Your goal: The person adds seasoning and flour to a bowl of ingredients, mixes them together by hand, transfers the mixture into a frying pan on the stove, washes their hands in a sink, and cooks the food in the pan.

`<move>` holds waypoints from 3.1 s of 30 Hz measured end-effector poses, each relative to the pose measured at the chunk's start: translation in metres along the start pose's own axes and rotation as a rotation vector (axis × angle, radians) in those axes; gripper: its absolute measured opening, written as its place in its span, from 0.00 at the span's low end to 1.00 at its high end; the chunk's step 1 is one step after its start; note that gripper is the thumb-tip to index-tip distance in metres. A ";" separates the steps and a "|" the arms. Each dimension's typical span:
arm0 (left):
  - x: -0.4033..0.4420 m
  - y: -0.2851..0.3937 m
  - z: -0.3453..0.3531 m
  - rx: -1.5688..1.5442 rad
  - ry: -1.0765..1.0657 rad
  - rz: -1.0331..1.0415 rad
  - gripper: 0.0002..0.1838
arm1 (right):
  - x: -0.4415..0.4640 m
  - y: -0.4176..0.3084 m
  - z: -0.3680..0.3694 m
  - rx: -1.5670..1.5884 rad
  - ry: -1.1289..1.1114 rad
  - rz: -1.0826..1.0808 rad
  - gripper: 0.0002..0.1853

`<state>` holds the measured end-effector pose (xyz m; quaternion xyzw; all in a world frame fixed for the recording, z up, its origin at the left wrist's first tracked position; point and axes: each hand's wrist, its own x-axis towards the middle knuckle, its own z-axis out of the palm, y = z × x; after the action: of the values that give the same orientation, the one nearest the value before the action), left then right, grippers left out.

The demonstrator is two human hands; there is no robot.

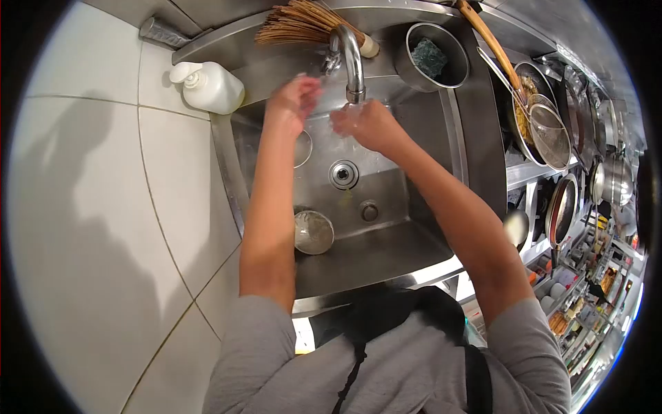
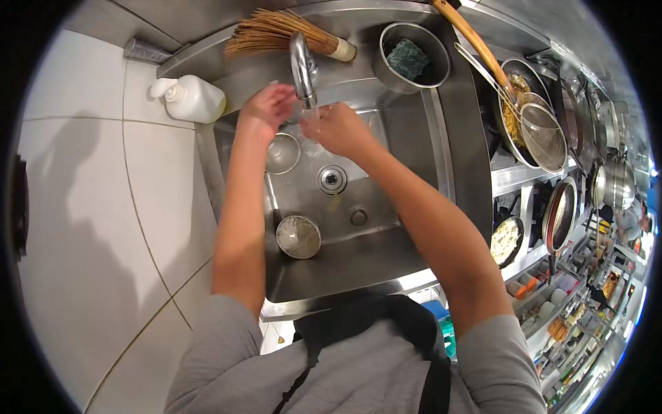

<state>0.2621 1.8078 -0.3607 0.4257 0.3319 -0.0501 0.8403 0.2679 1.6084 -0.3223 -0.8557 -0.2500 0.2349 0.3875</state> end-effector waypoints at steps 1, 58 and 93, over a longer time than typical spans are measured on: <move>-0.013 -0.011 -0.003 -0.086 0.267 0.108 0.12 | 0.008 0.005 0.007 -0.033 -0.050 -0.002 0.11; -0.033 -0.030 0.060 0.742 -0.062 0.429 0.40 | -0.262 -0.002 -0.007 0.074 0.433 0.058 0.07; -0.676 -0.399 -0.083 0.987 -0.092 -0.546 0.32 | -0.668 0.265 -0.048 0.961 0.853 0.570 0.18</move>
<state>-0.4506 1.4836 -0.2623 0.6644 0.3303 -0.4333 0.5116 -0.1493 1.0219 -0.3620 -0.6392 0.2894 0.0560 0.7103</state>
